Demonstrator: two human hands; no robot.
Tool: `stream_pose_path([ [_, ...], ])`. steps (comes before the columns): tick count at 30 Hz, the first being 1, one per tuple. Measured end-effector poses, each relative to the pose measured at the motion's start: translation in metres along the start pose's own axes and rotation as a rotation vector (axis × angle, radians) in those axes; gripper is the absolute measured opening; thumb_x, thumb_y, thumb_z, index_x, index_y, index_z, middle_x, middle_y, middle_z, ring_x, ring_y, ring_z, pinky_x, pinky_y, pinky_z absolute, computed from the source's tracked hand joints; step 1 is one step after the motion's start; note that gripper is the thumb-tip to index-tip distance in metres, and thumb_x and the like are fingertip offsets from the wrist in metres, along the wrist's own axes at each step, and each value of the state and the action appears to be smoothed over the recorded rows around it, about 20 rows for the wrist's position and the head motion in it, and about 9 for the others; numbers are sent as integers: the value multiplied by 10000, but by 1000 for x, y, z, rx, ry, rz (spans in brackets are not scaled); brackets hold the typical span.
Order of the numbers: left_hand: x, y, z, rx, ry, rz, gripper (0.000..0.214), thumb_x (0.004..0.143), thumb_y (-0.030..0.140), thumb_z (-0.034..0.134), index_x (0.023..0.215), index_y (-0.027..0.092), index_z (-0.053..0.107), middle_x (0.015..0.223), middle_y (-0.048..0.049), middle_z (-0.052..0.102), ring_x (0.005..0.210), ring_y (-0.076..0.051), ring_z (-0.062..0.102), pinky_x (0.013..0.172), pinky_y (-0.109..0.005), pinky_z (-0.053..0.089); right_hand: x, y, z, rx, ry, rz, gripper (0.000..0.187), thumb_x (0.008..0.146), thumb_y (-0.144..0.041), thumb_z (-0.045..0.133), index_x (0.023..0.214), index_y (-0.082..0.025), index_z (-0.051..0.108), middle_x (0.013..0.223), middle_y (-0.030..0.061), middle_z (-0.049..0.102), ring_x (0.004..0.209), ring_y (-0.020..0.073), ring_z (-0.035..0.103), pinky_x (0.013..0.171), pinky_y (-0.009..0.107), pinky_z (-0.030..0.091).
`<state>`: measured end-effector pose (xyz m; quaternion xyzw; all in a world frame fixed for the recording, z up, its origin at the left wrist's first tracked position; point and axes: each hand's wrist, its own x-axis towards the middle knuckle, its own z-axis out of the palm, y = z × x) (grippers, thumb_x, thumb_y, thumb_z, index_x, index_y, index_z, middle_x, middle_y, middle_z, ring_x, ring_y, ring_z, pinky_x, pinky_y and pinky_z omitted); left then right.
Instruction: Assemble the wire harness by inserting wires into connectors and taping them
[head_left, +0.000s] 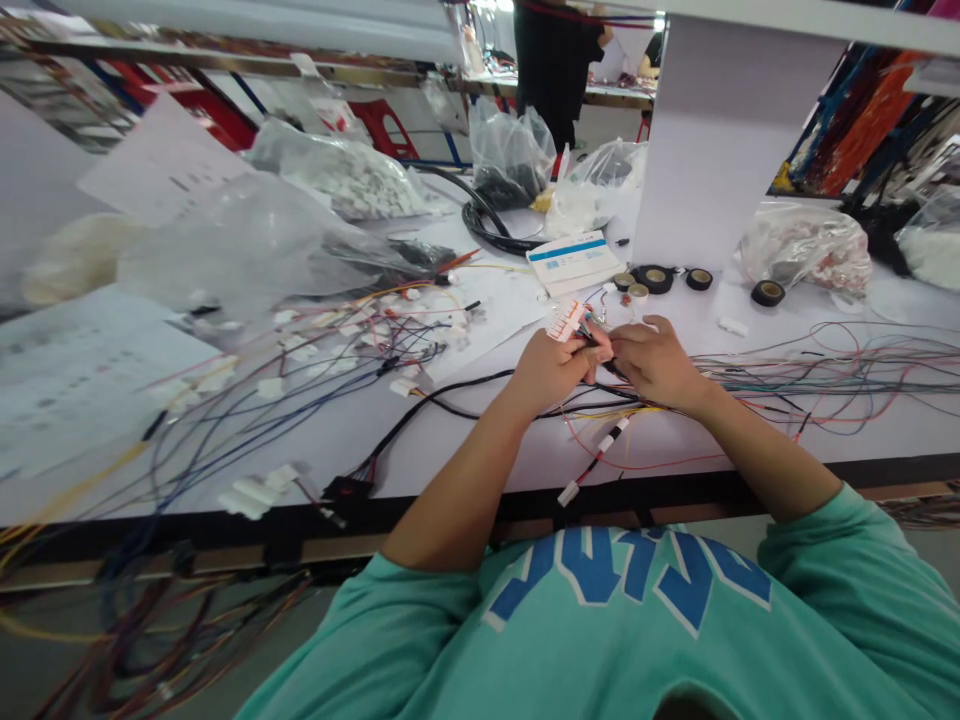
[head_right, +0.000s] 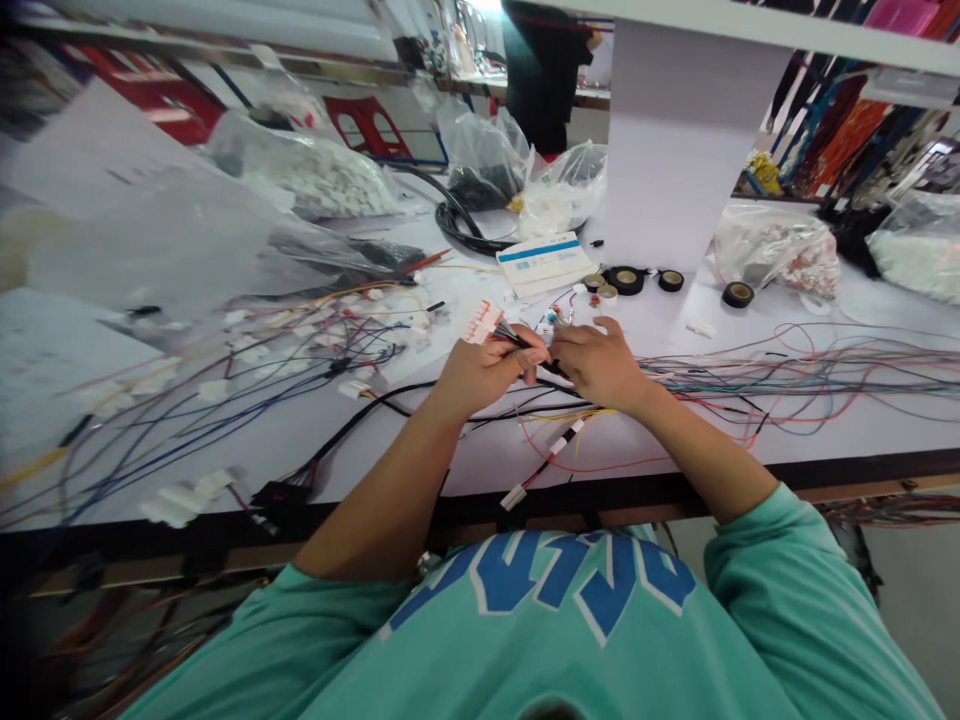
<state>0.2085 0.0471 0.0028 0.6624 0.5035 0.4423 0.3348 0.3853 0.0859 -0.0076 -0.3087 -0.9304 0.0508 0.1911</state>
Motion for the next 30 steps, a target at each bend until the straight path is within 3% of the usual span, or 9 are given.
stream_pose_path([
  [3,0,-1,-3,49,107,56,243,698,338,592,509,188,615,633,-24,647,688,-177,592,720,-278,492,16,5,9,365,37,-43,186,844,-239,451,901,-167,613,1044,90,651,967,174,575,864,334,387],
  [7,6,-12,2,-121,199,80,292,727,403,581,545,176,604,731,-47,684,759,-179,630,785,-283,505,11,6,14,765,-82,158,264,891,-373,399,807,-165,539,705,15,597,687,127,557,692,269,431],
  [10,12,-22,12,-402,239,-23,395,688,556,613,592,178,548,687,-52,663,722,-179,650,728,-297,531,1,6,13,912,-208,211,340,904,-456,387,843,-162,546,655,-20,553,573,93,501,615,243,406],
  [13,15,-29,21,-602,224,-177,493,614,655,649,730,187,547,693,-34,650,649,-164,644,630,-285,527,-2,8,16,927,-164,254,290,857,-422,476,938,-158,567,629,-51,504,529,74,429,558,221,359],
  [16,15,-34,25,-562,188,-202,554,606,690,639,820,181,592,763,-32,662,652,-144,617,605,-257,497,0,11,24,867,-48,262,204,821,-350,501,818,-160,575,610,-49,488,577,80,448,587,218,360],
  [20,12,-37,25,-351,99,-135,489,577,614,711,677,140,647,679,-19,638,689,-149,571,642,-247,460,1,14,31,776,6,287,185,825,-308,475,733,-167,553,606,-30,528,576,91,474,587,221,377],
  [24,13,-39,19,-260,68,-146,404,625,534,687,637,131,649,604,2,600,622,-137,542,607,-244,435,-3,9,25,488,-14,281,217,858,-266,483,1021,-157,575,756,25,651,643,138,568,618,260,434],
  [27,13,-41,16,-161,65,-179,356,667,479,654,601,131,623,535,16,566,547,-128,533,552,-232,416,-7,-4,15,23,108,20,331,867,-181,501,1196,-171,535,1080,105,661,985,215,593,832,357,452],
  [30,12,-39,16,-107,77,-200,338,691,445,641,565,134,603,492,19,552,504,-118,515,497,-216,392,-11,-20,10,-321,181,-406,227,910,-122,444,1047,-190,611,1117,75,652,1112,191,534,974,369,377],
])
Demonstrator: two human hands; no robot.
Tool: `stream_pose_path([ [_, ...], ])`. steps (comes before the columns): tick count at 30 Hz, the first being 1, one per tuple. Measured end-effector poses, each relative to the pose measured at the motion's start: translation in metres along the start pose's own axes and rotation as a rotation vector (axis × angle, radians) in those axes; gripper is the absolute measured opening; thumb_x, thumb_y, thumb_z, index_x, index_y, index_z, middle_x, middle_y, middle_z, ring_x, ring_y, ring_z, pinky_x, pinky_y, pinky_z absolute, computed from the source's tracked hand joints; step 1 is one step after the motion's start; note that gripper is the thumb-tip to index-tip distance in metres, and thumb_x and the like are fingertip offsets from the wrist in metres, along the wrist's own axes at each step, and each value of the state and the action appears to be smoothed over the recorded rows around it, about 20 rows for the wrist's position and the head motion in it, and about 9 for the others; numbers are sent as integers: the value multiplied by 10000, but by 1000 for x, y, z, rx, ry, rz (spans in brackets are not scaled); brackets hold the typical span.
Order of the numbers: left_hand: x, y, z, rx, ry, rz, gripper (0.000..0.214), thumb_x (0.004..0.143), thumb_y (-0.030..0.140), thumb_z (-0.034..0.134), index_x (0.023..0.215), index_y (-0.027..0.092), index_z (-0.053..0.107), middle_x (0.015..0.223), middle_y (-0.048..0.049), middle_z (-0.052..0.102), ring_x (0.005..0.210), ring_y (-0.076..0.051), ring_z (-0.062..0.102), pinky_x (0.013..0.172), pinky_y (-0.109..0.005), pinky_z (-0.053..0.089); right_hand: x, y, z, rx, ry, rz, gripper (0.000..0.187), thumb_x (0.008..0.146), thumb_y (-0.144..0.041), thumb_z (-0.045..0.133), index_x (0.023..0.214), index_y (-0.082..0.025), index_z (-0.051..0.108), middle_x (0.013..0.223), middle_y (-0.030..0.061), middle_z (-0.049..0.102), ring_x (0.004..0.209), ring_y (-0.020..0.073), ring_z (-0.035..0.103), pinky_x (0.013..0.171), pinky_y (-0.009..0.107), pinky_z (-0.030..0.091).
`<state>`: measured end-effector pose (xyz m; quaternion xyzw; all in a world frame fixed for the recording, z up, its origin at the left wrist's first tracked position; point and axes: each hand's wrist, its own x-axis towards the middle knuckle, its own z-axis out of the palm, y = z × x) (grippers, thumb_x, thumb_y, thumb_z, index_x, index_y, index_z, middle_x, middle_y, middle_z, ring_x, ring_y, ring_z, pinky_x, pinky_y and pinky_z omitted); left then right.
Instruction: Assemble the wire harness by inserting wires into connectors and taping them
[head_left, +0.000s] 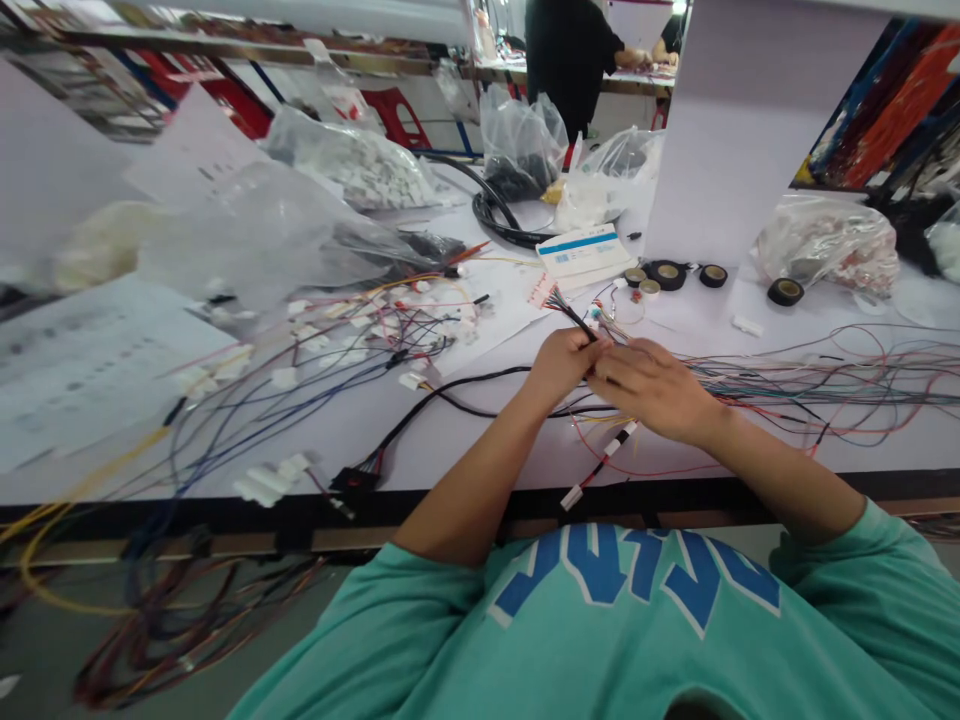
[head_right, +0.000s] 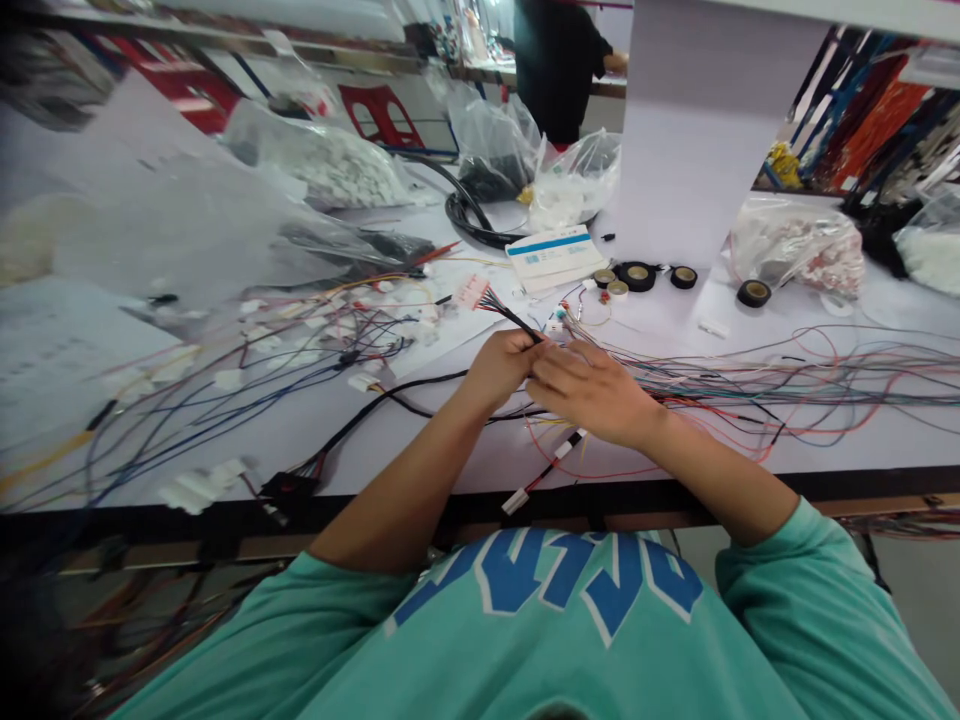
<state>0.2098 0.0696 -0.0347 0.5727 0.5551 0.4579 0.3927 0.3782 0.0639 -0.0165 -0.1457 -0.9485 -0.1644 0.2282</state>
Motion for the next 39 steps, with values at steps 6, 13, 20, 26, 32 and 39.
stream_pose_path([
  [6,-2,8,-2,-152,-117,-94,246,718,362,634,646,127,630,513,3,562,420,-103,484,414,-213,391,-5,-8,-10,-188,-7,-124,198,927,-136,423,911,-170,617,870,38,679,829,155,588,777,312,363],
  [13,-10,12,1,194,-86,158,155,774,257,565,723,164,677,659,-22,675,583,-148,616,587,-250,490,-13,30,0,178,-260,401,273,905,-234,421,1073,-144,617,897,96,689,845,212,612,803,366,364],
  [20,-7,3,7,132,10,387,185,764,329,580,691,184,669,795,-47,718,839,-201,644,843,-336,493,-16,50,40,786,-111,456,288,904,-294,417,1098,-176,594,1108,98,636,1017,183,593,848,339,478],
  [26,-4,1,14,-274,-67,36,312,742,476,602,723,165,594,652,-18,639,543,-151,608,524,-260,497,-32,27,13,408,102,267,314,886,-188,439,1182,-188,541,1120,101,635,1047,191,577,878,366,455],
  [32,-7,10,12,-216,-25,10,213,750,350,576,667,154,590,556,26,573,384,-82,492,399,-190,375,-16,4,-1,-160,101,-205,205,918,-118,451,844,-167,637,933,44,683,831,131,583,838,308,411],
  [39,-6,8,13,-152,9,-29,192,775,340,543,700,165,566,550,27,576,358,-95,485,401,-211,368,-25,6,-7,-192,53,-137,237,930,-101,419,870,-174,637,734,10,641,705,120,554,782,300,420],
])
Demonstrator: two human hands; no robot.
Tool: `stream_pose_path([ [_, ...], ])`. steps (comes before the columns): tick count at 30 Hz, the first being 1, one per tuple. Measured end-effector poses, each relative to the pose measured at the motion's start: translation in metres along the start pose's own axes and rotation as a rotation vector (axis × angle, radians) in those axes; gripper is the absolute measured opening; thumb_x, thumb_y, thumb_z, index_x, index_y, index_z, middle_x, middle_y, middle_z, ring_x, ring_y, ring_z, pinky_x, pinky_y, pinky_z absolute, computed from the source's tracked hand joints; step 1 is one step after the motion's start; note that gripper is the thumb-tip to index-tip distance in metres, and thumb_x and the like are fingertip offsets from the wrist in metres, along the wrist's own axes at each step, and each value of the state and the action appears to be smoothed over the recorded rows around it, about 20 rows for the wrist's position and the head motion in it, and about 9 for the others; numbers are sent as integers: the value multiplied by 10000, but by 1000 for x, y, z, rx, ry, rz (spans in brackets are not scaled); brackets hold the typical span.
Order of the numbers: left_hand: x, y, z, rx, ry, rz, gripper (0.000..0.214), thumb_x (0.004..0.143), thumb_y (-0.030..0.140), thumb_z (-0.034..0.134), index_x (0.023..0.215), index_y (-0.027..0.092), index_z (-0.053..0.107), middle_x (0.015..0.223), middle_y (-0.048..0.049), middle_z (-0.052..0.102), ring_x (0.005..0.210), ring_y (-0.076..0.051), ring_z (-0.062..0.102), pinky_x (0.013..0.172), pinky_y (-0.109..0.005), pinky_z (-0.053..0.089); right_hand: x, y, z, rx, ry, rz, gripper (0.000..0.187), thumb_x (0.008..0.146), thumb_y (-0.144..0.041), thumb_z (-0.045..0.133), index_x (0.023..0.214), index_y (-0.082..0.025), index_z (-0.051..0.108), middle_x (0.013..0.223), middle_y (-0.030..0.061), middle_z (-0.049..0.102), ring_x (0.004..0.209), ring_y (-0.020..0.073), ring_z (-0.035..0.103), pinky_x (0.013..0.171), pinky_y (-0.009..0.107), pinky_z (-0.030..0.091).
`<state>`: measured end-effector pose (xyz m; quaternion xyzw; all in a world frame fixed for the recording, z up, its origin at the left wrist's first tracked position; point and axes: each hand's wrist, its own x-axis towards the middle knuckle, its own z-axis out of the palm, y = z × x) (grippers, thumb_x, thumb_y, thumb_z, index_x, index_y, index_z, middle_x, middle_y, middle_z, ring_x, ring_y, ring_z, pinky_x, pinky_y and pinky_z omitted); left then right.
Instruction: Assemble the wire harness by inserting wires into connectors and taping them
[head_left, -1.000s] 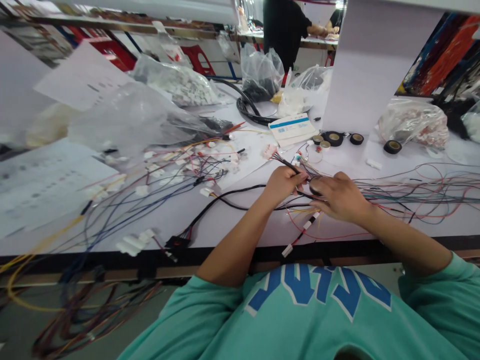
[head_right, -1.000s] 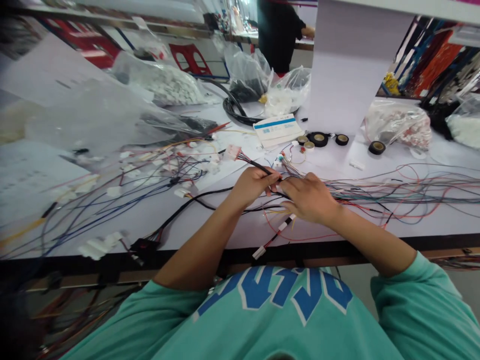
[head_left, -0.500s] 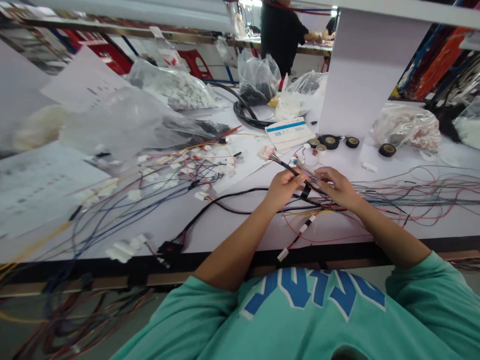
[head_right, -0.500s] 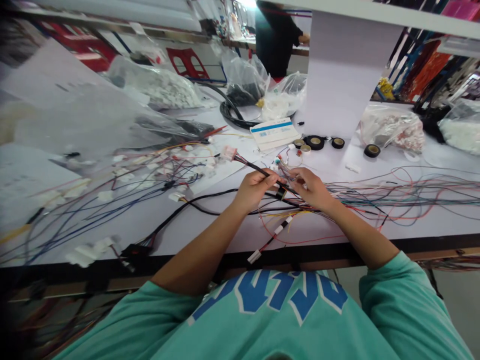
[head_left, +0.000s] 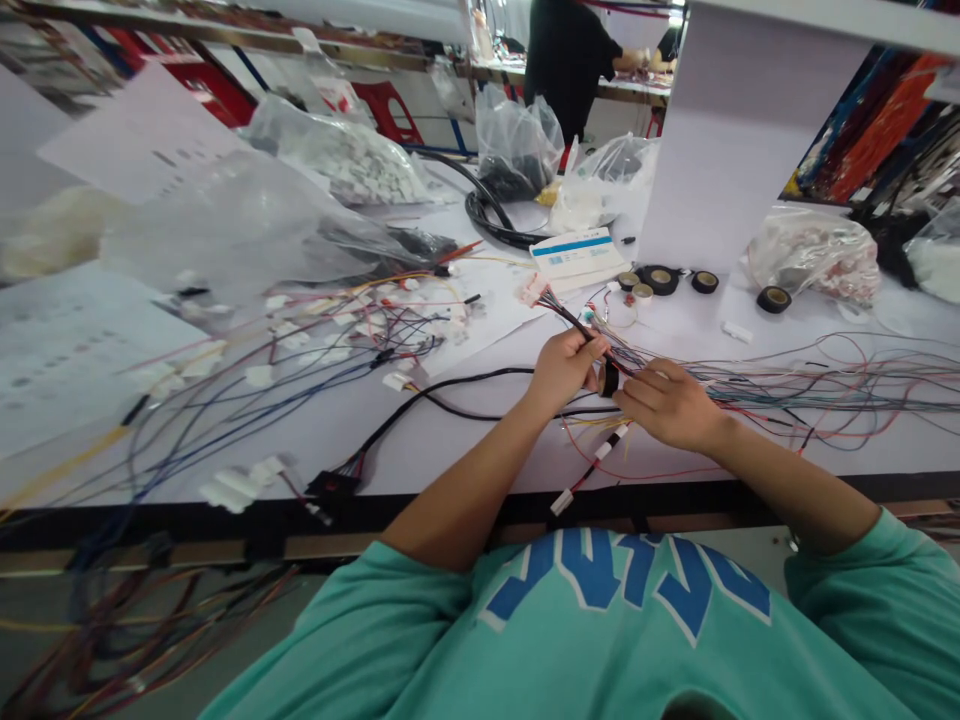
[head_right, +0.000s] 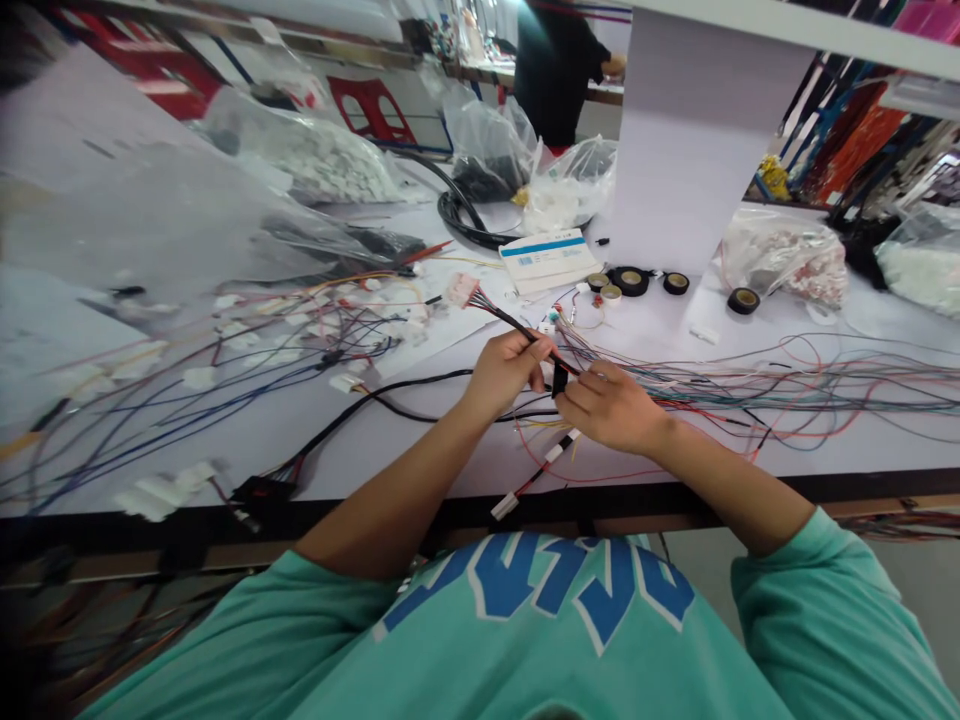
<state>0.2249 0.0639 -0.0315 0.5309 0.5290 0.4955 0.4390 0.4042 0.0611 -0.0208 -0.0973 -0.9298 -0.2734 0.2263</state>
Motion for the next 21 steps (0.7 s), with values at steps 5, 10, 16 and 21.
stream_pose_path([
  [5,2,-4,-1,271,92,236,180,779,330,539,699,180,599,716,-25,655,758,-176,620,772,-294,494,1,-7,14,-34,71,-58,171,920,-117,478,955,-190,629,989,23,696,1011,135,578,908,316,417],
  [10,1,-7,-1,173,26,261,231,797,389,505,782,177,597,797,-43,662,745,-165,603,758,-288,489,3,-5,32,-113,46,-86,191,917,-102,474,963,-202,630,1019,7,699,1053,126,583,943,317,435],
  [16,2,-10,-1,94,-14,193,228,786,398,519,750,179,573,687,-8,621,647,-140,591,609,-233,484,13,-7,25,-104,-36,-124,206,933,-109,435,904,-193,621,822,3,683,909,140,605,904,331,412],
  [21,7,-10,-4,13,-59,89,224,787,383,519,714,175,560,589,3,611,529,-125,580,525,-212,468,10,4,-4,106,-207,40,201,945,-199,425,1016,-176,612,881,51,685,852,159,597,741,318,347],
])
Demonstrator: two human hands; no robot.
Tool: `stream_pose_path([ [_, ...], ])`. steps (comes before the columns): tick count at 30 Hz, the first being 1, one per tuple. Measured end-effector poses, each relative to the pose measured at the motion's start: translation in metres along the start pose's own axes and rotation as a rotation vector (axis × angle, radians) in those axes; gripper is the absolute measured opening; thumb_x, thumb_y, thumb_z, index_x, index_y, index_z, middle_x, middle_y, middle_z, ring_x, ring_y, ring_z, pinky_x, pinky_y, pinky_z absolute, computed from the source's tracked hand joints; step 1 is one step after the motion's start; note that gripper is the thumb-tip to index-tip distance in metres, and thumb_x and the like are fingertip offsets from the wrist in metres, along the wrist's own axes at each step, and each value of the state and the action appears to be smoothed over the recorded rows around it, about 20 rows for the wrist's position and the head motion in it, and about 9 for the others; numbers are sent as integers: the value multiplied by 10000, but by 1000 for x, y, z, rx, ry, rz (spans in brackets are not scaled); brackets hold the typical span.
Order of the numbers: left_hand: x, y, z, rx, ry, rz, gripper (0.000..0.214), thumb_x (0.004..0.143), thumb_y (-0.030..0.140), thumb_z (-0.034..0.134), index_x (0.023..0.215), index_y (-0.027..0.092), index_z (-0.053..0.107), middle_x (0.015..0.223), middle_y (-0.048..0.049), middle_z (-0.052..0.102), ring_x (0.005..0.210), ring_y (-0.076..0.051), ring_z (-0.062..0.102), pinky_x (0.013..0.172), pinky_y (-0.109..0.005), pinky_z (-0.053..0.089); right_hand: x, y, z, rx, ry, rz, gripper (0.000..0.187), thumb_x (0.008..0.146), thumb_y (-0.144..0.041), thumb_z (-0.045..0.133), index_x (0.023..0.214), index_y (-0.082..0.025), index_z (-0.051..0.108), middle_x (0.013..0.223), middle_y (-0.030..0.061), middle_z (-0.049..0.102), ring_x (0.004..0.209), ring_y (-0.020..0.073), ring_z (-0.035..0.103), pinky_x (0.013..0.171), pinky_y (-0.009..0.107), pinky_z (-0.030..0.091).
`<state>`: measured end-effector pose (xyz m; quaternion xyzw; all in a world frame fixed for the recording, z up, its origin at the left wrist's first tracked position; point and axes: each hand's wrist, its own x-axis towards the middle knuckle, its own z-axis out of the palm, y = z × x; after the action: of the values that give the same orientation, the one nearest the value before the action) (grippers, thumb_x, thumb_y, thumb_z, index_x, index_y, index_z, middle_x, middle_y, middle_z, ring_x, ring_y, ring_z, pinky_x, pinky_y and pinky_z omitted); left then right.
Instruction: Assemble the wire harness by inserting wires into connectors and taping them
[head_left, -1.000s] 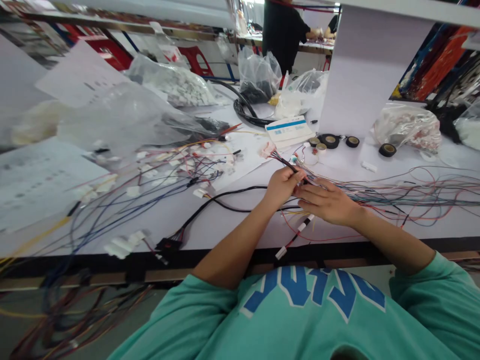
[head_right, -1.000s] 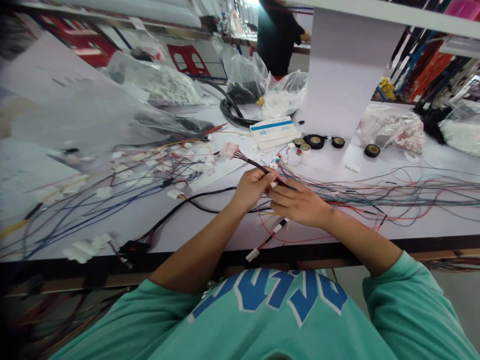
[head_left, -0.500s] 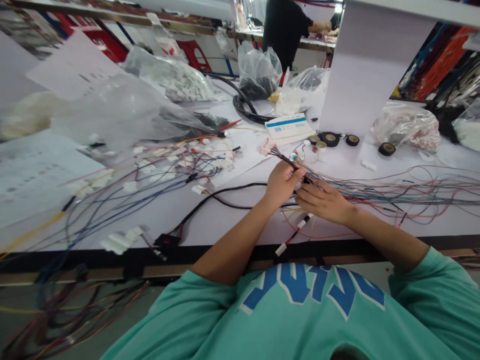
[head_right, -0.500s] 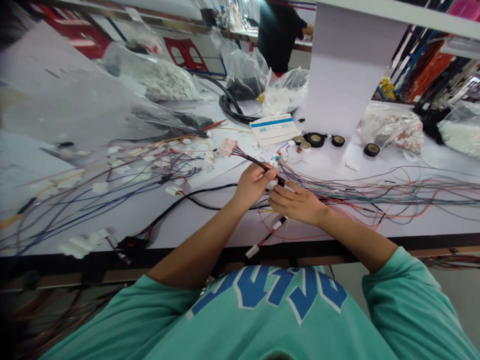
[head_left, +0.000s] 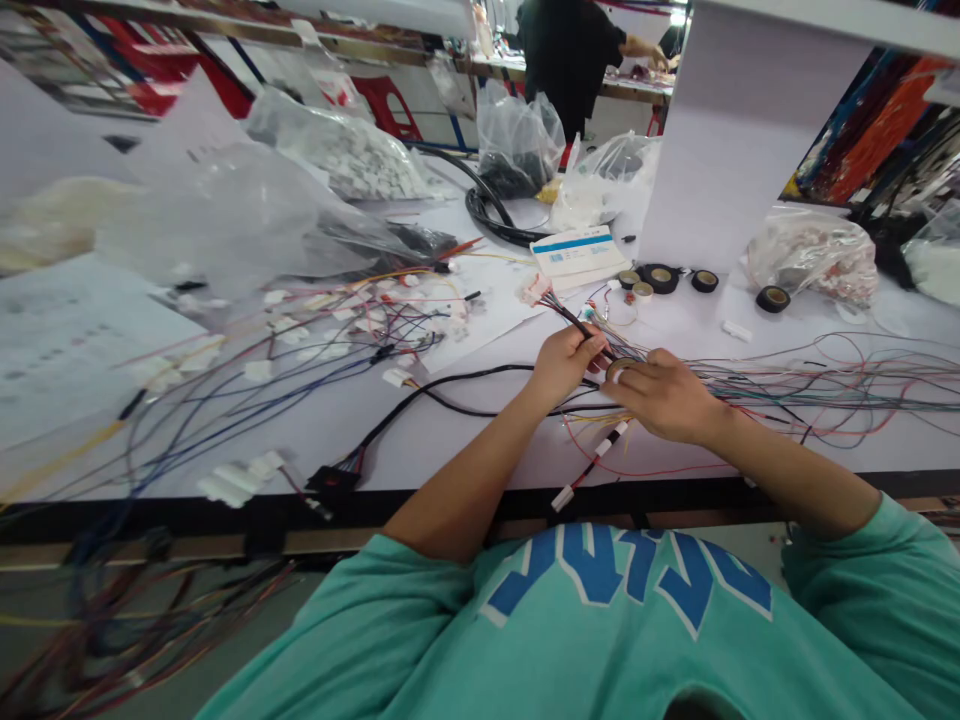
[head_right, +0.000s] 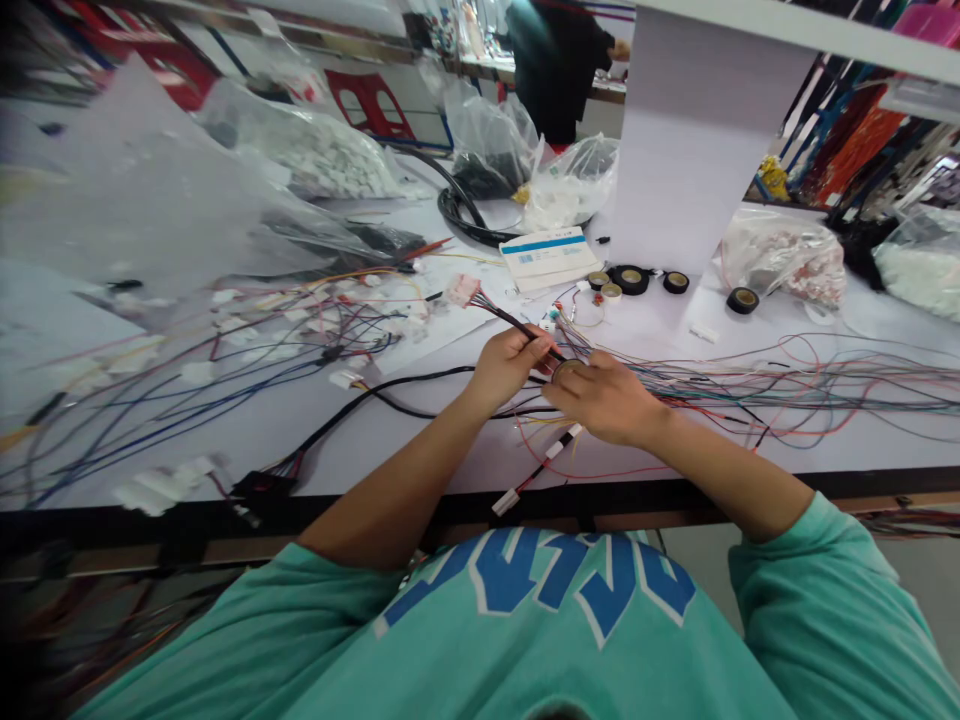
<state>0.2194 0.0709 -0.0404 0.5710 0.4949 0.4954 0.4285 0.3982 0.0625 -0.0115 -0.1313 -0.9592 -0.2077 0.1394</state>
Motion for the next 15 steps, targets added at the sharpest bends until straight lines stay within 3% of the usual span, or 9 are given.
stream_pose_path([
  [3,-3,8,-3,96,-62,30,194,798,345,519,703,180,556,493,28,575,461,-117,547,520,-212,448,-7,16,-4,136,-98,254,311,934,-314,444,1133,-131,596,893,92,696,804,183,603,730,330,325],
  [5,-7,14,-4,184,-86,80,180,803,321,515,696,185,563,455,44,551,434,-113,525,532,-216,438,-6,27,4,219,-152,371,293,923,-257,425,1115,-148,618,864,88,698,805,190,606,773,343,327],
  [7,-10,18,-5,251,-82,124,173,802,306,509,692,190,576,442,51,536,445,-116,529,561,-222,439,-1,36,20,368,-132,394,280,895,-191,411,1041,-186,651,925,80,697,864,187,606,830,352,341],
  [10,-12,17,-4,313,2,179,163,784,308,518,696,194,594,567,19,618,605,-144,603,660,-245,463,6,40,44,691,-15,399,226,869,-248,442,945,-190,647,1020,80,668,918,177,594,825,330,405],
  [13,-8,7,2,262,100,202,187,778,346,524,717,187,602,752,-25,686,793,-175,632,791,-289,475,3,37,51,1020,-19,590,270,881,-403,446,888,-171,584,814,46,640,739,152,583,689,294,452],
  [15,-4,-1,8,83,134,156,227,788,390,509,735,182,582,786,-39,689,819,-177,639,810,-305,491,-3,33,47,1243,-63,669,353,891,-506,416,897,-178,546,693,3,592,641,133,562,641,286,458],
])
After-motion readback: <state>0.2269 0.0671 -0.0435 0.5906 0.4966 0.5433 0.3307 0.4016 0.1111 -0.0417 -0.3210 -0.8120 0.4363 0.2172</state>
